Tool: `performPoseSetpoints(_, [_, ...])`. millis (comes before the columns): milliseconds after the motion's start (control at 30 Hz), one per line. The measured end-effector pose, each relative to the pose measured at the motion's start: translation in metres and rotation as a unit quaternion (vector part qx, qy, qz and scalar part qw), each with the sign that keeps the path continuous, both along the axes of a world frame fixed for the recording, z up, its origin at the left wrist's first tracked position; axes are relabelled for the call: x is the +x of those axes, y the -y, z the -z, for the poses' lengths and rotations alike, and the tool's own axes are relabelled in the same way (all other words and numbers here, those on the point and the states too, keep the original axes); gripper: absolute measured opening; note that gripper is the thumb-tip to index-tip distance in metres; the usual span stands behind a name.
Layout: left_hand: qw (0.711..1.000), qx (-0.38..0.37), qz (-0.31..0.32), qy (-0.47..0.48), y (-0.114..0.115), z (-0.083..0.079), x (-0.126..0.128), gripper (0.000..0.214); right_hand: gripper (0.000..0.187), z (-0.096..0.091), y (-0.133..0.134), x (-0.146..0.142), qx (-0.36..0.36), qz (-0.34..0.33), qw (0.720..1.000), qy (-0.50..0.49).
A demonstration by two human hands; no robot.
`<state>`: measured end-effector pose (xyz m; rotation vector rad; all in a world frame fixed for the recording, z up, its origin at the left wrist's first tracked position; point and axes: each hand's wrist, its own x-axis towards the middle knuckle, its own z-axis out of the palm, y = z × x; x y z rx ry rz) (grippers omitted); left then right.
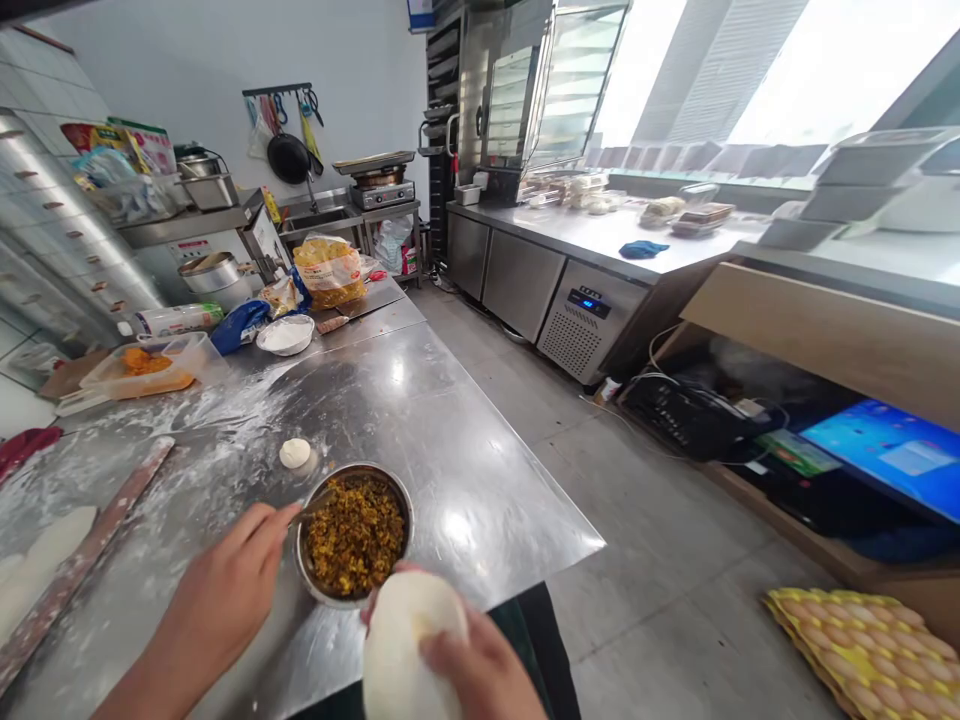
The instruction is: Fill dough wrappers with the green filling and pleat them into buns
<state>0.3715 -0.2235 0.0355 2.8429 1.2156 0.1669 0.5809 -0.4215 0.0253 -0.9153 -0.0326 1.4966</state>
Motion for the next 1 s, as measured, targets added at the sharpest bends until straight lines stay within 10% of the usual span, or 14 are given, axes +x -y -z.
performPoseSetpoints(200, [0.992, 0.032, 0.023, -0.118, -0.025, -0.003, 0.046, 0.035, 0.071, -0.02, -0.016, 0.024, 0.073, 0.084, 0.981, -0.157])
performPoseSetpoints(667, [0.983, -0.166, 0.066, -0.037, -0.016, -0.006, 0.066, 0.036, 0.042, 0.046, -0.036, 0.002, 0.005, 0.201, 0.949, -0.244])
performPoseSetpoints(1000, [0.918, -0.392, -0.009, 0.054, -0.029, 0.006, 0.056, 0.03, 0.034, 0.017, -0.039, 0.008, -0.083, 0.255, 0.948, -0.172])
